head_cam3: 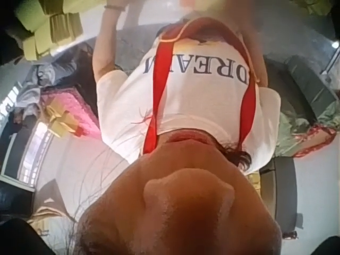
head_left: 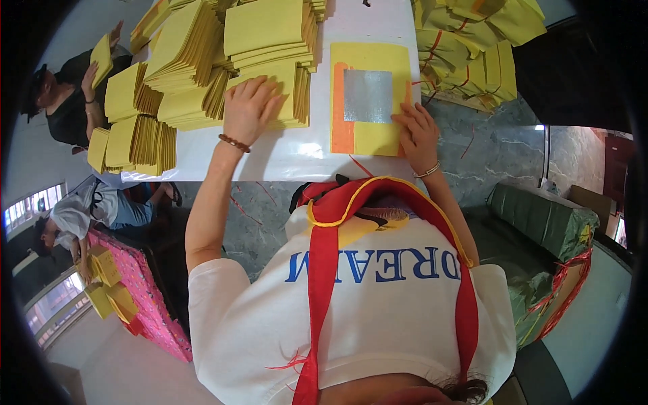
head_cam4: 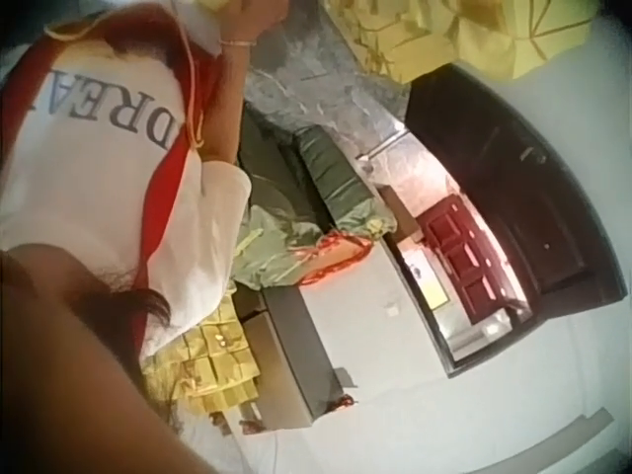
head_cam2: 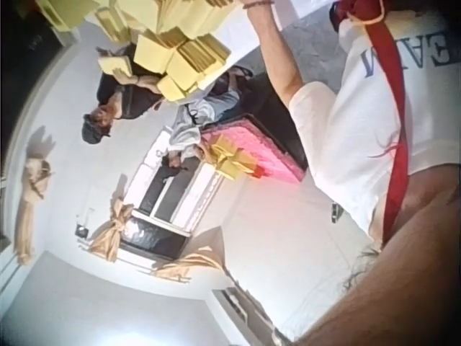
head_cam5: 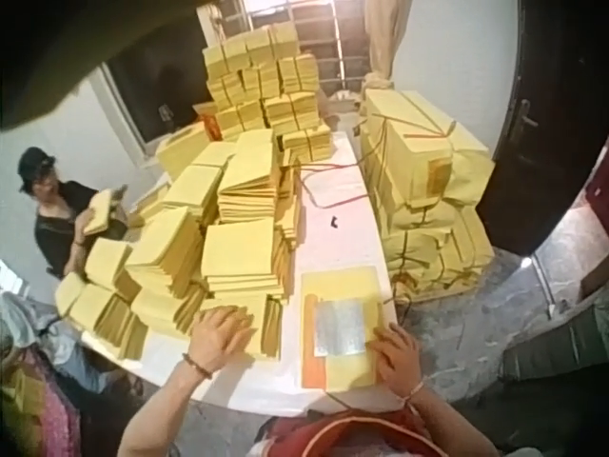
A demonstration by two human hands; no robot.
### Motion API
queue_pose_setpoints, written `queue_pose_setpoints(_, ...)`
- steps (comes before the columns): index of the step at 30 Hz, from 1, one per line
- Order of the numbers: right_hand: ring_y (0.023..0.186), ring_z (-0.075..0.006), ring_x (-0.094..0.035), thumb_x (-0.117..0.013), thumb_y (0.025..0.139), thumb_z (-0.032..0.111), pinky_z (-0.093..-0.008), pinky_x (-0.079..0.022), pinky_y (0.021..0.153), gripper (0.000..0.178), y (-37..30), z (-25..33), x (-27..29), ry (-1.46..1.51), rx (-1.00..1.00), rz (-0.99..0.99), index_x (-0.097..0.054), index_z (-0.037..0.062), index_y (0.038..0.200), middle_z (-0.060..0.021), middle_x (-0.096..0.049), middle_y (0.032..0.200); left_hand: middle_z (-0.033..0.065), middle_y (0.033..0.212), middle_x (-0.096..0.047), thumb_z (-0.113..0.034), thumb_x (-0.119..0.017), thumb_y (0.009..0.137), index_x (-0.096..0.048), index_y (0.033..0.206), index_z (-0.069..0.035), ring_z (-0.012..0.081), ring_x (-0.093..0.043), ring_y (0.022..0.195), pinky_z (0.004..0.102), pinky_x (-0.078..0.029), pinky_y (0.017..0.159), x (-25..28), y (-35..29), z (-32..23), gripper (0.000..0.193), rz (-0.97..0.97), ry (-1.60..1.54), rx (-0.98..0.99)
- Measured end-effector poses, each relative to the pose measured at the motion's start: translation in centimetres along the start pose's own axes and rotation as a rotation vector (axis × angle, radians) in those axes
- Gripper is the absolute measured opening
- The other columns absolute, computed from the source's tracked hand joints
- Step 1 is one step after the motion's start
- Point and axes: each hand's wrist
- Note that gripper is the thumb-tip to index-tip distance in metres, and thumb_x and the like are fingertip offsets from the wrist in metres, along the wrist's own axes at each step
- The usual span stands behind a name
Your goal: Folding and stacking sheets of joss paper.
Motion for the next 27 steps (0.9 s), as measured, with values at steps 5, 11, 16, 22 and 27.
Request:
queue_pose_setpoints(5, 0.114, -0.0259, -0.048, -0.051, 0.069, 0.004, -0.0359, -0.038, 0.09, 0.029, -0.4, -1.3, -0.9, 0.268, -0.085, -0.014, -0.064, 0.0124, 0.094, -0.0019, -0.056, 0.119, 0.0103, 0.096, -0.059, -0.02, -0.064, 0.075, -0.058, 0.101, -0.007, 0.0282, -0.054, 0.085, 0.037, -0.04, 0.075, -1.5, -0.3, -8.9, 0.029, 0.166, -0.419, -0.237)
queue_pose_setpoints(11, 0.112, -0.0223, -0.05, -0.053, 0.08, 0.01, -0.0315, -0.038, 0.094, 0.019, -0.6, -2.2, -1.2, 0.787, -0.309, 0.045, -0.065, 0.0056, 0.095, -0.01, -0.055, 0.12, 0.0103, 0.099, -0.058, -0.018, -0.063, 0.077, -0.06, 0.096, -0.006, 0.0272, -0.055, 0.087, 0.0345, -0.045, 0.071, -3.6, -0.6, -11.2, 0.023, 0.18, -0.336, -0.32)
queue_pose_setpoints(16, 0.114, -0.0201, -0.048, -0.045, 0.091, 0.02, -0.0308, -0.034, 0.098, 0.029, -0.2, -2.7, -0.9, 1.052, -0.473, 0.073, -0.063, -0.0006, 0.099, -0.0114, -0.054, 0.122, 0.012, 0.088, -0.06, -0.014, -0.058, 0.083, -0.061, 0.096, -0.003, 0.0282, -0.057, 0.082, 0.0352, -0.047, 0.071, -4.6, -0.1, -9.7, 0.017, 0.245, -0.643, -0.152)
queue_pose_setpoints(22, 0.121, -0.0207, -0.041, -0.033, 0.096, 0.03, -0.0307, -0.025, 0.104, 0.042, -0.3, -3.3, -0.7, 1.151, -0.407, 0.119, -0.059, -0.0008, 0.106, -0.0117, -0.048, 0.128, 0.0148, 0.08, -0.058, -0.013, -0.055, 0.085, -0.061, 0.09, 0.0, 0.0314, -0.057, 0.075, 0.0377, -0.046, 0.066, -4.9, 0.3, -9.4, 0.015, 0.301, -0.783, 0.037)
queue_pose_setpoints(27, 0.12, -0.0203, -0.042, -0.043, 0.092, 0.018, -0.0308, -0.029, 0.101, 0.03, 0.5, -2.2, 0.4, 1.038, -0.298, 0.002, -0.056, 0.0009, 0.113, -0.0104, -0.05, 0.124, 0.0093, 0.079, -0.058, -0.014, -0.058, 0.081, -0.062, 0.089, -0.005, 0.025, -0.057, 0.076, 0.0341, -0.044, 0.063, -3.7, 0.7, -9.9, 0.012, 0.094, -0.477, -0.191)
Point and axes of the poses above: each hand's wrist, its own y-axis towards the middle knuckle, its own x-axis out of the back of the hand, z = x × y
